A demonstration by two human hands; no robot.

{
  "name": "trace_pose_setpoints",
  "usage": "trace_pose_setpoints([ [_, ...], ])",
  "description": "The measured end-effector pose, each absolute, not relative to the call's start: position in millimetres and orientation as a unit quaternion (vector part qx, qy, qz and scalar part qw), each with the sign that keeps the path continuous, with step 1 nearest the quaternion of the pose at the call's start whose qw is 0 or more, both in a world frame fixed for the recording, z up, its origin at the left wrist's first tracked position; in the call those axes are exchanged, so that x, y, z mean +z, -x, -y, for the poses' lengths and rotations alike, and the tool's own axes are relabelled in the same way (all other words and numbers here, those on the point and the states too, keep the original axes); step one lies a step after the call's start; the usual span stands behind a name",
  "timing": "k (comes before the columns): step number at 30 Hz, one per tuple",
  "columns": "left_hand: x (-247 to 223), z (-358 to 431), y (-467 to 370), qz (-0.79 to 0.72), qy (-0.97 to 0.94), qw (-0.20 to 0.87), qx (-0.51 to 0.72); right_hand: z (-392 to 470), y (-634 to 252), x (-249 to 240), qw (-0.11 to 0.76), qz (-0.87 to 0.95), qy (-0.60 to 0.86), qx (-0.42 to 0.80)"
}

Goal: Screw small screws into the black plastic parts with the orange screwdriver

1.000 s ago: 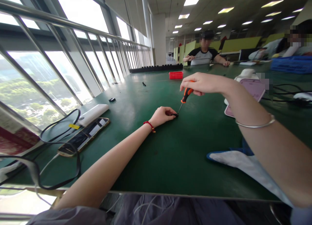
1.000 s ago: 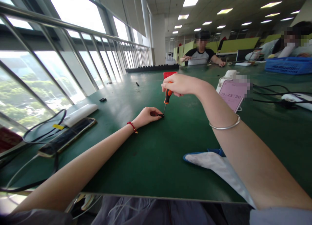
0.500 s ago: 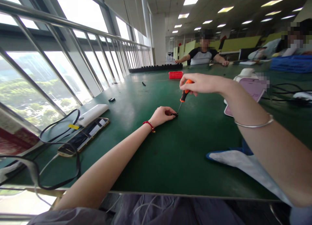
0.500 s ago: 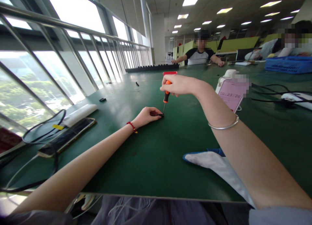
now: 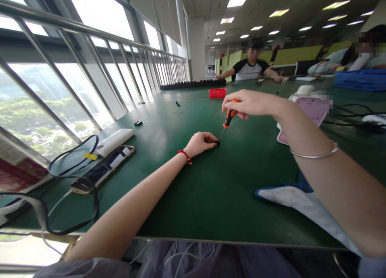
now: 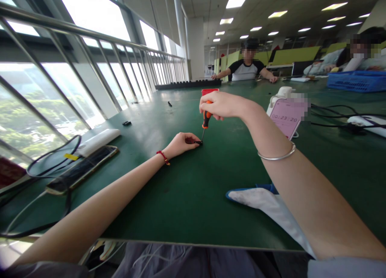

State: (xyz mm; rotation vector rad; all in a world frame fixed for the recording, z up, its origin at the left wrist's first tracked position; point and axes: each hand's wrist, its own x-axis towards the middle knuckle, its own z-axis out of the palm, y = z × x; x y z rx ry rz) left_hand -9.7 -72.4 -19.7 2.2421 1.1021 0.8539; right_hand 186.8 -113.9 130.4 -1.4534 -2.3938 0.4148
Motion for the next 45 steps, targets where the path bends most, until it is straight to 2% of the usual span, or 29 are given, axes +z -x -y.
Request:
trace_pose_setpoints([
  [11,-19.1,73.5,9.3,-0.376,-0.82,0.286,0.322,116.1,-186.0,130.2,0.172,0.832,0.511,0.13],
  [16,-18.6,73.9,8.7,-0.364,-0.818,0.303,0.327,118.9,-184.9,130.2,0.141,0.83,0.52,0.143],
  [25,-17.5,74.4,7.6,-0.378,-0.836,0.242,0.316,109.7,-185.5,127.4,0.17,0.827,0.525,0.111],
  [32,-17.3,75.7,6.8,-0.383,-0.835,0.234,0.318,112.7,-184.3,129.3,0.155,0.826,0.533,0.101],
  [45,-17.2,75.7,7.0,-0.383,-0.842,0.215,0.313,109.6,-184.0,126.8,0.168,0.825,0.519,0.149],
])
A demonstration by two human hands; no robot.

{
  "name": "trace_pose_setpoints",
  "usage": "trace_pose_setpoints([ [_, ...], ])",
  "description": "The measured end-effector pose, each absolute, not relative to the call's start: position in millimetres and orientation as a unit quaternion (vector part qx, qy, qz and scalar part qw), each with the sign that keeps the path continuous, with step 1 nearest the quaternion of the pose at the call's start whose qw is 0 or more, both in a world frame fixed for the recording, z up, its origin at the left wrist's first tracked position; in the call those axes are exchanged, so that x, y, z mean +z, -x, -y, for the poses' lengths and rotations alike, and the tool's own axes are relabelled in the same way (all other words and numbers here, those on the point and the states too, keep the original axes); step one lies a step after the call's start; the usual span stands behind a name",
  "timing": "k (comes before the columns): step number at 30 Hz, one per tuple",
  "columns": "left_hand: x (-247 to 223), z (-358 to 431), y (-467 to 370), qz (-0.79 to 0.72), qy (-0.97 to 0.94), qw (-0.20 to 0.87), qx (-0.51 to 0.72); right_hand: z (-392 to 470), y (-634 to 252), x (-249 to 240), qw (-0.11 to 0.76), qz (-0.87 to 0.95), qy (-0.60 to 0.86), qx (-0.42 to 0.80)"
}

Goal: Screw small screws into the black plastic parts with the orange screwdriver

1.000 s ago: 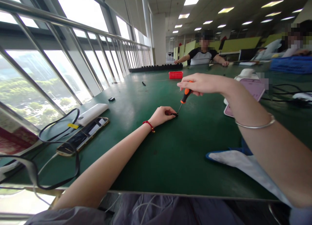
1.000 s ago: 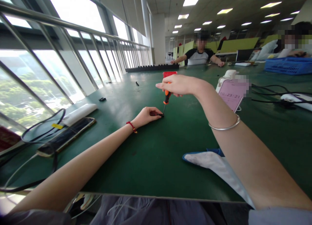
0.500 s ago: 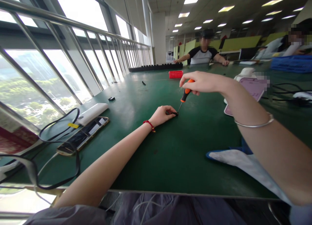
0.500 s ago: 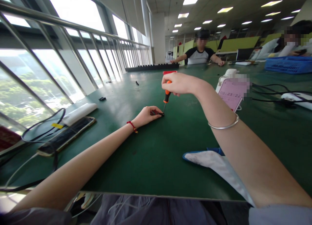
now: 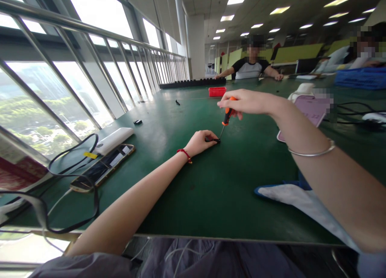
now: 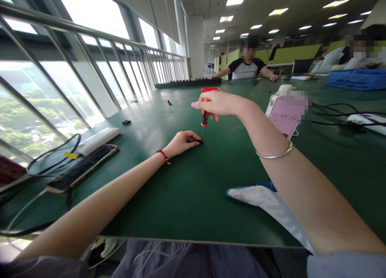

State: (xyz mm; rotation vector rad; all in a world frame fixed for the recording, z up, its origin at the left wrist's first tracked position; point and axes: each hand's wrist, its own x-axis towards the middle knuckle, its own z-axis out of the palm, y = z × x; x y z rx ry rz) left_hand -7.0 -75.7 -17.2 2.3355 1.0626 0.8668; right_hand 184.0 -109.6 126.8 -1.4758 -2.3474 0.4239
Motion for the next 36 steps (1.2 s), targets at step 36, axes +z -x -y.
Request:
trace_pose_setpoints([
  [36,-19.4,73.5,7.0,-0.385,-0.836,0.23,0.315,109.6,-177.6,122.8,0.203,0.824,0.52,0.095],
])
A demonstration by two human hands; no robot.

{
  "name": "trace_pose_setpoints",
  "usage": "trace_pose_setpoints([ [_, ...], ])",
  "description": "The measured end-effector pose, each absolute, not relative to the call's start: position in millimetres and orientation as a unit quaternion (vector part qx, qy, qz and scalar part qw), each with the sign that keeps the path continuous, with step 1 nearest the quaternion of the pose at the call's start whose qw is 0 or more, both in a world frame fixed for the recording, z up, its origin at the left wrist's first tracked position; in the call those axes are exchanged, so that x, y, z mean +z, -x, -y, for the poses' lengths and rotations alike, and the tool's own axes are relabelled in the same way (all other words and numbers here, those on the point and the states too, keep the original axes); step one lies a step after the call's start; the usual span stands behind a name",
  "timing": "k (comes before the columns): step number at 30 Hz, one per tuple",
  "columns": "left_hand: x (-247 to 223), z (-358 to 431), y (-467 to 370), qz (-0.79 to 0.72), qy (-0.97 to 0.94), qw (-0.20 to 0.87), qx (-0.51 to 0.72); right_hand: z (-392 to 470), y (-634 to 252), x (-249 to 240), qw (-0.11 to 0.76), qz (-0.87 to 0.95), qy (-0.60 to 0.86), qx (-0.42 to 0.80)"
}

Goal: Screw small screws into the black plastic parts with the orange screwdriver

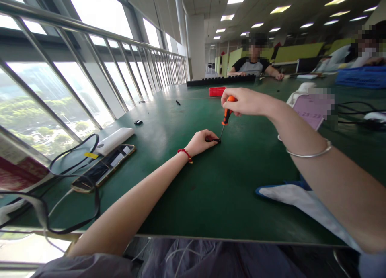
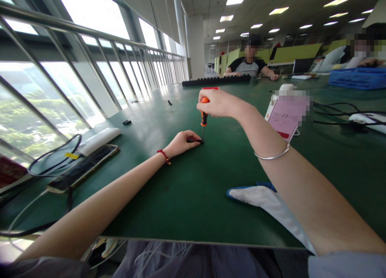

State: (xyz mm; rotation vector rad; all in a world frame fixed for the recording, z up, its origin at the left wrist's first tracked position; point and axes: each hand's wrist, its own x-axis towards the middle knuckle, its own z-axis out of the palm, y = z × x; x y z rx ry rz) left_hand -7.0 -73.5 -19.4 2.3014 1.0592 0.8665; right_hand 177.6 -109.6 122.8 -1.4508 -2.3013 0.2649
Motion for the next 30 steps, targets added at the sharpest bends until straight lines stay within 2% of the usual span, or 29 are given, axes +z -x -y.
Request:
trace_pose_setpoints([
  [4,-19.0,73.8,6.6,-0.385,-0.845,0.205,0.308,110.2,-177.0,122.2,0.211,0.824,0.519,0.081],
  [19,-17.8,75.1,5.9,-0.382,-0.845,0.219,0.303,109.9,-177.4,121.8,0.212,0.822,0.529,0.023],
  [26,-19.0,74.5,5.4,-0.387,-0.84,0.223,0.308,112.1,-178.3,122.4,0.188,0.821,0.53,0.101],
  [30,-19.6,73.5,6.0,-0.383,-0.84,0.227,0.311,112.5,-177.4,122.8,0.199,0.816,0.539,0.063],
])
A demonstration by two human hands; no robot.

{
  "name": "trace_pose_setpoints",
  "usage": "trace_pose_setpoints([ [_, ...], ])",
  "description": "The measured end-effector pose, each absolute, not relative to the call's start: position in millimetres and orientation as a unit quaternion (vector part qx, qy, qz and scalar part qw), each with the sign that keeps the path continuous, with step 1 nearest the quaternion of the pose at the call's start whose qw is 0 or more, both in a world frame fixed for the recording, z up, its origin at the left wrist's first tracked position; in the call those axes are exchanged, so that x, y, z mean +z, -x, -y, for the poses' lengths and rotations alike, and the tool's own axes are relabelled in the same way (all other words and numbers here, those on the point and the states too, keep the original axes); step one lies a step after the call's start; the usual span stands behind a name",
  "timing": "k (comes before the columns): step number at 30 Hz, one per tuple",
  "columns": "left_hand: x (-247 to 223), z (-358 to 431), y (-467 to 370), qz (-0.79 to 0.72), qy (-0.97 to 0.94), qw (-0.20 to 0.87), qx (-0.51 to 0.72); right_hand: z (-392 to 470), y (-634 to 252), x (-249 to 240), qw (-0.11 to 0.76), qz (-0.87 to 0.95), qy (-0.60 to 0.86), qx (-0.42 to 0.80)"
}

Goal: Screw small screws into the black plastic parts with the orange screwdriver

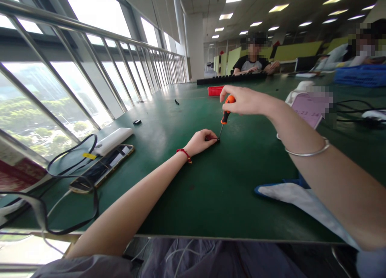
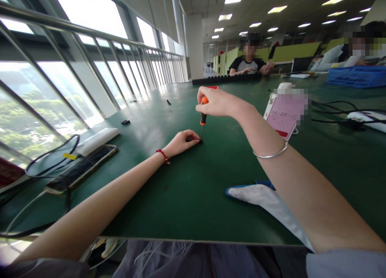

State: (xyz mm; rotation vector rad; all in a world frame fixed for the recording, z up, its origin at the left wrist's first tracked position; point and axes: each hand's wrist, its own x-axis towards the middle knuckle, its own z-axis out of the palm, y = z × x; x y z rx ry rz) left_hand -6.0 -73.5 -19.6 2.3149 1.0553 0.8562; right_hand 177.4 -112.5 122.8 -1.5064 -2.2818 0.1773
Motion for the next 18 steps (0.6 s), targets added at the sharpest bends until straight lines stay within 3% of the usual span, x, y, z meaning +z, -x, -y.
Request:
trace_pose_setpoints([
  [18,-18.4,74.3,6.2,-0.368,-0.842,0.236,0.314,111.1,-176.4,120.9,0.215,0.821,0.527,0.048],
])
